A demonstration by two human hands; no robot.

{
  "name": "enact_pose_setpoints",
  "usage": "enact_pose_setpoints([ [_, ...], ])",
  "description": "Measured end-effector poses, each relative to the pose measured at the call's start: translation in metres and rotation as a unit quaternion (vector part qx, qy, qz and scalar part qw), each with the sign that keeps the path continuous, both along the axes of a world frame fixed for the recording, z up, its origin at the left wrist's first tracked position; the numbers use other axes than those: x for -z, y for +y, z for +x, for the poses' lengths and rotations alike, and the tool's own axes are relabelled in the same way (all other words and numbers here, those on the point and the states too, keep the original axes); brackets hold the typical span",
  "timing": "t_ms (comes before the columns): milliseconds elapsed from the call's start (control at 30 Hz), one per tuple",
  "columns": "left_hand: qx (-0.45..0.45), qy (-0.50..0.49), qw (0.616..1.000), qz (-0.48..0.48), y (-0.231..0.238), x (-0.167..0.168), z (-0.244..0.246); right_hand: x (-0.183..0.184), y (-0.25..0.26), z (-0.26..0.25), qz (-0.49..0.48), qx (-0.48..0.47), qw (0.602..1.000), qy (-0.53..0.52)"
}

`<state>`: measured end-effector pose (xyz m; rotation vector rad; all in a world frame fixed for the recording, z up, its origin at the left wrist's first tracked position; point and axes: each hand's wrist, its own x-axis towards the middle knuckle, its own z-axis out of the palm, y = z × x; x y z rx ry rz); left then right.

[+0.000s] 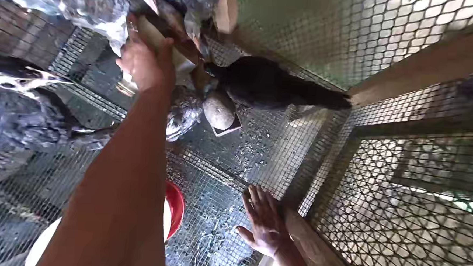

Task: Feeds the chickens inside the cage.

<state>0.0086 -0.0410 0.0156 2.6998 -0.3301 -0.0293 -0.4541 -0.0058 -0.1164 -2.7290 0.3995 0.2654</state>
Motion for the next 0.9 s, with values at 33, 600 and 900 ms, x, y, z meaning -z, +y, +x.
enact_pose_setpoints([
  [33,-0.003,-0.004,1.000,0.003,-0.001,0.001,0.001,0.000,0.000,0.000,0.000,-0.001,1.000,-0.001],
  [600,0.028,-0.028,0.998,0.054,0.013,-0.003,-0.002,0.000,-0.001,0.001,0.015,0.003,1.000,0.002],
  [900,0.039,0.007,0.998,0.052,0.026,-0.014,-0.027,-0.001,-0.002,0.002,0.022,0.001,1.000,0.012],
])
